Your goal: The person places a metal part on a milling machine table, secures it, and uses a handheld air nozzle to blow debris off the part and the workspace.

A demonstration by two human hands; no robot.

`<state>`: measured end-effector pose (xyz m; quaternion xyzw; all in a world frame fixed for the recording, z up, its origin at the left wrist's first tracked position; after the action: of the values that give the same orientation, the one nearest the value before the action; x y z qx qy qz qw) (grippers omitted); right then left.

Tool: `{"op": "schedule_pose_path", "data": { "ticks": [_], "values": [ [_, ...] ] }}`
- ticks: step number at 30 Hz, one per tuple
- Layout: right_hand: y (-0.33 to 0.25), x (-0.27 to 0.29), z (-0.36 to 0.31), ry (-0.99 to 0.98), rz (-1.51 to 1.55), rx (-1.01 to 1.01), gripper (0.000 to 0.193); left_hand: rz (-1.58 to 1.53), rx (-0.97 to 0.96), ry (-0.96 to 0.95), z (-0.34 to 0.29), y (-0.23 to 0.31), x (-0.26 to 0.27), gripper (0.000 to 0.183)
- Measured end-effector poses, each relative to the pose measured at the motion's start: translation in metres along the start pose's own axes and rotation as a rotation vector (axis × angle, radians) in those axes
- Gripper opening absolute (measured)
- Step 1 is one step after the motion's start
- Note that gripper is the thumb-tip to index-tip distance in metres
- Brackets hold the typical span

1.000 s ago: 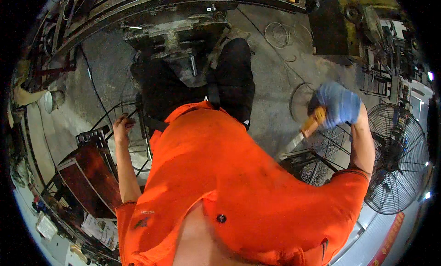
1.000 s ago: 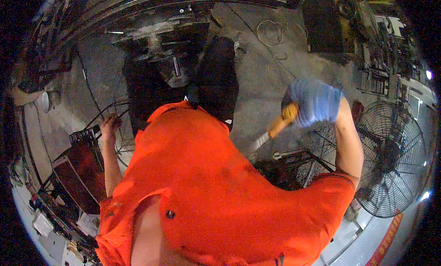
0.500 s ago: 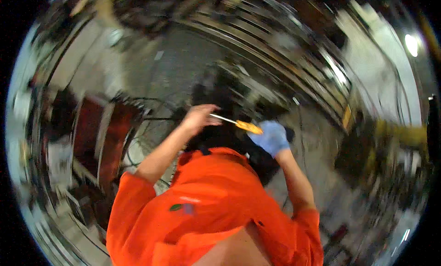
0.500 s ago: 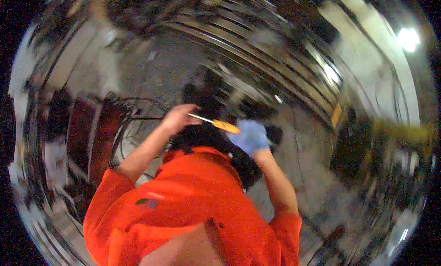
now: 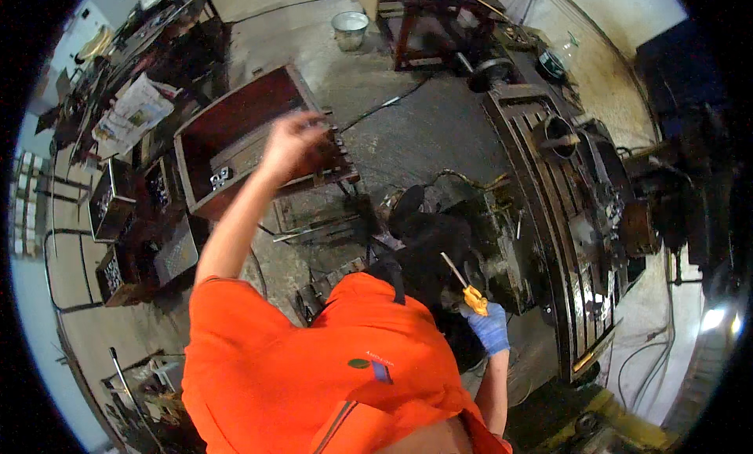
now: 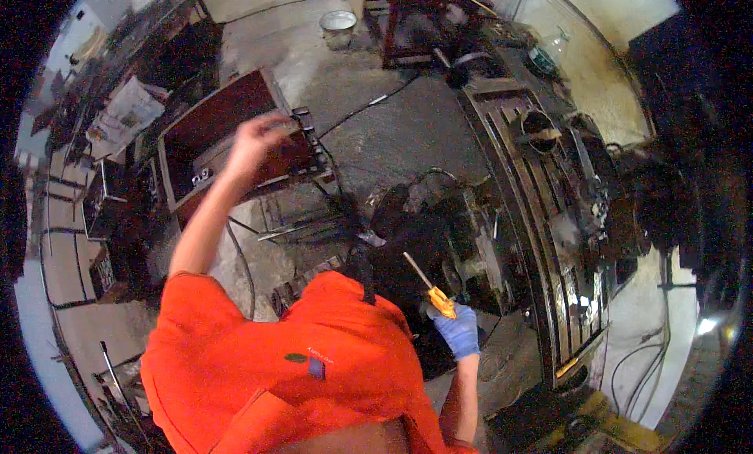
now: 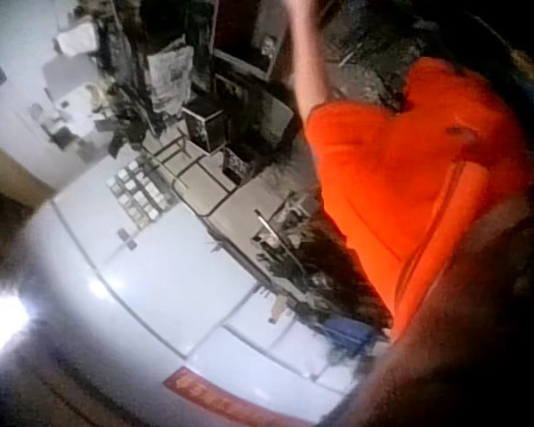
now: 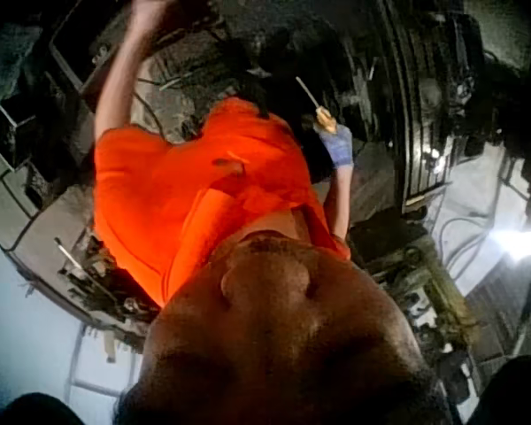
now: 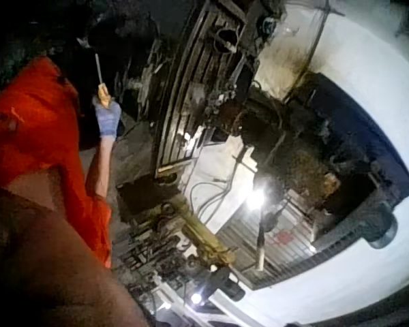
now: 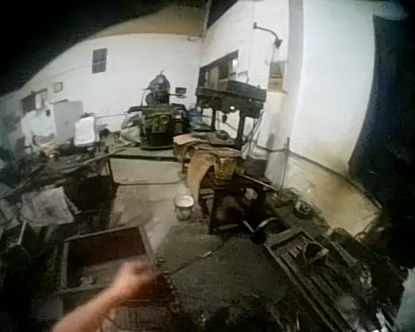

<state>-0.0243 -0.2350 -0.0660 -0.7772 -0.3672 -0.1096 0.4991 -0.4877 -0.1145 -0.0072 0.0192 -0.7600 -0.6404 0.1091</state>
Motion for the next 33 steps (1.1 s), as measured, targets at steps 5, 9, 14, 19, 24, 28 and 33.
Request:
{"op": "schedule_pose_path", "data": {
  "ticks": [5,9,14,19,24,28,33],
  "values": [
    [-0.001,-0.001,0.001,-0.026,0.117,-0.153,0.023,0.768,0.048,0.173,0.006,-0.066,0.183,0.046],
    [-0.013,-0.006,0.0,-0.05,0.024,-0.131,0.023,1.156,0.488,0.178,-0.001,-0.142,0.225,0.047],
    [-0.012,-0.005,-0.003,-0.033,-0.002,-0.095,0.025,1.372,0.705,0.078,0.006,-0.147,0.209,0.039],
    [0.007,-0.006,-0.007,0.015,0.001,-0.09,0.023,1.409,0.695,-0.029,0.017,-0.171,0.219,0.036],
    [0.01,-0.007,-0.011,0.025,0.032,-0.014,0.025,1.382,0.621,0.088,0.014,-0.151,0.214,0.036],
    [-0.021,0.005,-0.022,0.028,0.008,-0.11,0.023,0.738,0.432,0.335,0.023,-0.099,0.199,0.024],
    [-0.062,0.022,-0.021,0.016,-0.102,0.202,0.048,0.142,-0.014,0.018,0.047,0.005,0.09,0.011]
  ]
}}
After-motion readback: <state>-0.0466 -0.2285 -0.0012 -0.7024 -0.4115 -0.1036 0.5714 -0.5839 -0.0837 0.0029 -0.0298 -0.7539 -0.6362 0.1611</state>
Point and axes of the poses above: each hand's wrist, its own z-axis towards the middle knuckle, its own x-axis out of the back of the hand, y = z × x, the point moved 2 cm from there along z, towards the middle knuckle, and after that the axes turned 7 degrees about -y, right-handed, at the moved point
